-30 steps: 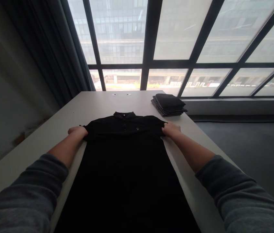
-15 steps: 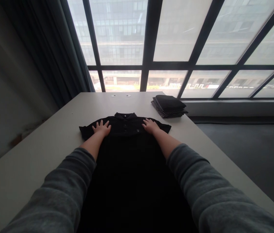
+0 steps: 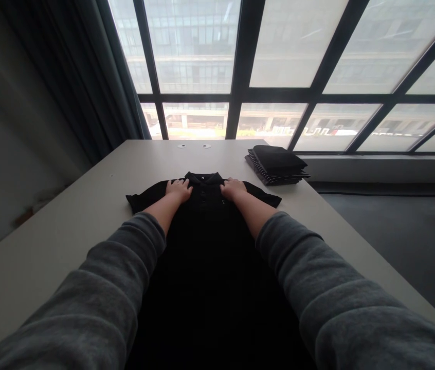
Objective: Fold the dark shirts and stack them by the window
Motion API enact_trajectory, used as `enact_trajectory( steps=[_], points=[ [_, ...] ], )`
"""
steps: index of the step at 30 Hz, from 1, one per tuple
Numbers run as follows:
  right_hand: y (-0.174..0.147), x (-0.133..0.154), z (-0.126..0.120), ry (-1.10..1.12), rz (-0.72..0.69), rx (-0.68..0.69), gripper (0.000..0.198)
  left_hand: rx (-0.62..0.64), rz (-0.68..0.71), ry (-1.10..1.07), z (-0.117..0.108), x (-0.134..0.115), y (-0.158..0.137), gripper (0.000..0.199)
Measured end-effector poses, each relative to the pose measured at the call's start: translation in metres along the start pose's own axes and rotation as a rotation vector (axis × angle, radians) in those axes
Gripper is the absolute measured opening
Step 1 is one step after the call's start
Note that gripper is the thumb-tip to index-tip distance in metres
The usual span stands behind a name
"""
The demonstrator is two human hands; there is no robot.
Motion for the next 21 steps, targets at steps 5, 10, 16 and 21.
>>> enact_trajectory(
  steps=[5,10,16,21],
  points=[
    [0.022,-0.012,0.018,0.013,0.079,0.086,0.072,0.046,-0.052,-0.023,0.015,0.009,0.016,0.076],
    [0.035,-0.029,0.026,0.019,0.048,0.057,0.072,0.025,-0.069,-0.029,0.019,0.025,0.03,0.074],
    [0.034,-0.051,0.021,0.026,0.001,-0.023,0.07,0.008,-0.091,-0.027,0.019,0.03,0.034,0.074],
    [0.008,-0.11,0.01,0.004,0.08,-0.06,0.073,-0.019,-0.111,-0.02,0.012,0.029,0.029,0.075]
  ],
)
Point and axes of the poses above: each hand's wrist, its own y-axis towards the middle knuckle, its own z-axis out of the palm, x = y × z, the point moved 9 cm from there along y, towards the middle knuckle, and after that the axes turned 7 degrees about -x, right-handed, at the moved point
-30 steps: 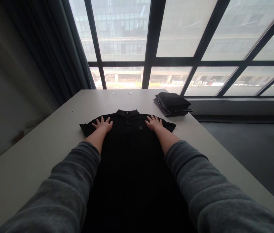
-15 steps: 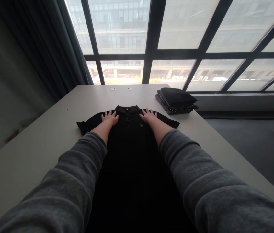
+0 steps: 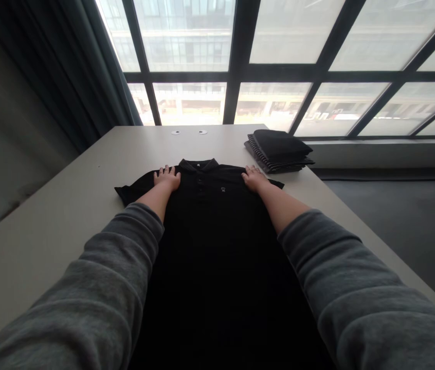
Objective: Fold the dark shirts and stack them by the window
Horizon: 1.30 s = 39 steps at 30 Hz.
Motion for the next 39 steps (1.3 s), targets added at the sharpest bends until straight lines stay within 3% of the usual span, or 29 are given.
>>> enact_trajectory(
  steps=[3,6,8,10,14,18,23,28,35,39],
  points=[
    [-0.033,-0.035,-0.012,-0.043,0.003,-0.045,0.074,-0.079,-0.022,0.019,-0.016,-0.003,-0.007,0.075],
    [-0.073,-0.072,-0.034,-0.1,0.131,-0.2,0.078,-0.193,0.016,0.041,-0.04,-0.027,-0.026,0.076],
    [-0.097,-0.091,-0.046,-0.112,0.228,-0.26,0.074,-0.257,0.142,0.011,-0.053,-0.065,-0.052,0.075],
    [-0.112,-0.099,-0.054,-0.101,0.277,-0.251,0.073,-0.267,0.341,-0.068,-0.056,-0.118,-0.09,0.07],
    [-0.12,-0.091,-0.06,-0.038,0.309,-0.183,0.081,-0.12,0.585,-0.125,-0.03,-0.215,-0.175,0.069],
    [-0.121,-0.071,-0.061,0.043,0.35,-0.187,0.071,0.009,0.645,-0.139,-0.001,-0.266,-0.228,0.076],
    [-0.114,-0.054,-0.061,0.156,0.263,-0.231,0.038,0.028,0.611,-0.15,0.002,-0.272,-0.245,0.075],
    [-0.105,-0.057,-0.073,0.428,0.186,-0.327,0.047,0.058,0.642,-0.159,-0.001,-0.273,-0.251,0.068],
    [-0.116,-0.027,-0.099,0.485,-0.077,-0.401,0.072,0.106,0.755,-0.164,0.003,-0.295,-0.26,0.067],
    [-0.124,0.002,-0.104,0.438,-0.259,-0.358,0.059,0.145,0.882,-0.214,-0.001,-0.296,-0.27,0.062]
  ],
)
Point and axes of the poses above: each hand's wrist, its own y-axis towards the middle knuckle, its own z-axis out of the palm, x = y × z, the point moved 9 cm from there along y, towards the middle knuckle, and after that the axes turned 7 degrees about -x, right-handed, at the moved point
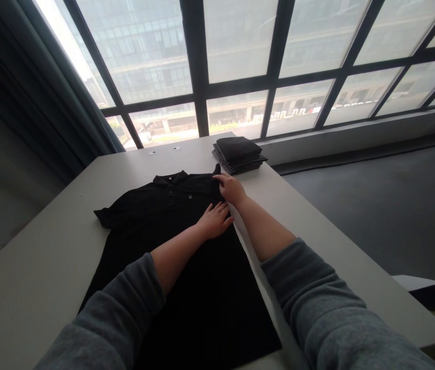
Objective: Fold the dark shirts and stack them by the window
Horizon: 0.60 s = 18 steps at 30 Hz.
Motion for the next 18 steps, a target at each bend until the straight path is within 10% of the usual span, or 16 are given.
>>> enact_trajectory(
  steps=[3,11,18],
  points=[
    [-0.001,0.016,0.007,-0.005,-0.069,0.042,0.054,-0.045,0.083,-0.057,-0.017,0.008,-0.012,0.052],
    [-0.025,0.053,0.069,0.072,-0.261,0.424,0.071,-0.382,-0.448,0.081,-0.093,0.137,-0.036,0.047],
    [-0.045,0.066,0.085,0.068,-0.404,0.515,0.064,-0.271,-0.226,0.077,-0.083,0.13,0.019,0.046]
  ],
)
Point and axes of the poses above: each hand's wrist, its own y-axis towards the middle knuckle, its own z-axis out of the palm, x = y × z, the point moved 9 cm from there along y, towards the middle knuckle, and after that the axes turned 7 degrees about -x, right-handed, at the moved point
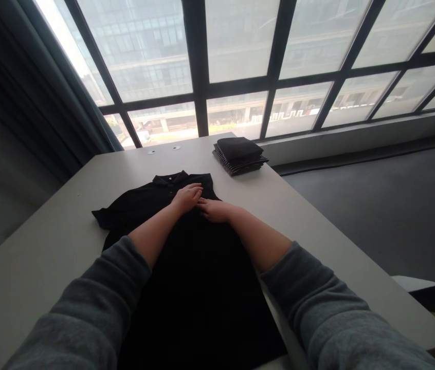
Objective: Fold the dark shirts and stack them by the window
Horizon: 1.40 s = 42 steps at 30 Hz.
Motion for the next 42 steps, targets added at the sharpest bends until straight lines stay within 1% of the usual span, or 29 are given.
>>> enact_trajectory(
  steps=[2,4,6,8,10,11,14,16,17,21,24,27,29,32,34,36,39,42],
  points=[
    [-0.013,0.008,-0.01,-0.045,0.0,-0.086,0.058,0.09,0.061,0.002,0.017,-0.013,0.018,0.047],
    [-0.032,0.012,-0.017,-0.129,0.075,-0.167,0.054,0.167,0.074,0.022,0.033,-0.02,0.036,0.049],
    [-0.053,0.016,-0.014,-0.198,0.161,-0.179,0.051,0.226,0.054,0.049,0.049,-0.022,0.05,0.053],
    [-0.069,0.019,-0.003,-0.215,0.221,-0.131,0.054,0.262,0.016,0.076,0.062,-0.02,0.061,0.059],
    [-0.076,0.02,0.006,-0.199,0.257,-0.089,0.062,0.273,-0.025,0.092,0.071,-0.017,0.066,0.063],
    [-0.077,0.019,0.007,-0.192,0.268,-0.09,0.064,0.27,-0.043,0.096,0.075,-0.015,0.067,0.065],
    [-0.071,0.012,-0.004,-0.205,0.293,-0.176,0.063,0.249,-0.073,0.093,0.081,-0.009,0.067,0.067],
    [-0.068,0.002,-0.012,-0.214,0.337,-0.231,0.066,0.237,-0.085,0.088,0.083,-0.005,0.065,0.068],
    [-0.068,-0.004,-0.012,-0.21,0.371,-0.232,0.069,0.234,-0.09,0.086,0.084,-0.004,0.065,0.069],
    [-0.073,-0.022,0.0,-0.192,0.527,-0.123,0.077,0.223,-0.11,0.088,0.087,-0.001,0.065,0.069],
    [-0.079,-0.021,0.005,-0.214,0.607,-0.037,0.079,0.207,-0.185,0.104,0.087,0.006,0.068,0.072],
    [-0.082,-0.016,0.006,-0.225,0.663,0.06,0.084,0.185,-0.29,0.124,0.083,0.022,0.071,0.075],
    [-0.083,-0.014,0.005,-0.232,0.677,0.098,0.085,0.183,-0.32,0.128,0.079,0.034,0.07,0.074],
    [-0.083,-0.014,0.005,-0.241,0.683,0.122,0.087,0.178,-0.303,0.131,0.066,0.055,0.057,0.071],
    [-0.083,-0.014,0.006,-0.244,0.69,0.132,0.088,0.166,-0.281,0.145,0.054,0.072,0.039,0.069],
    [-0.083,-0.014,0.007,-0.244,0.696,0.141,0.088,0.15,-0.262,0.166,0.04,0.089,0.014,0.068],
    [-0.083,-0.014,0.007,-0.247,0.699,0.155,0.088,0.133,-0.241,0.193,0.02,0.117,-0.031,0.068],
    [-0.084,-0.014,0.007,-0.268,0.703,0.168,0.087,0.135,-0.28,0.228,-0.002,0.153,-0.08,0.067]
  ],
)
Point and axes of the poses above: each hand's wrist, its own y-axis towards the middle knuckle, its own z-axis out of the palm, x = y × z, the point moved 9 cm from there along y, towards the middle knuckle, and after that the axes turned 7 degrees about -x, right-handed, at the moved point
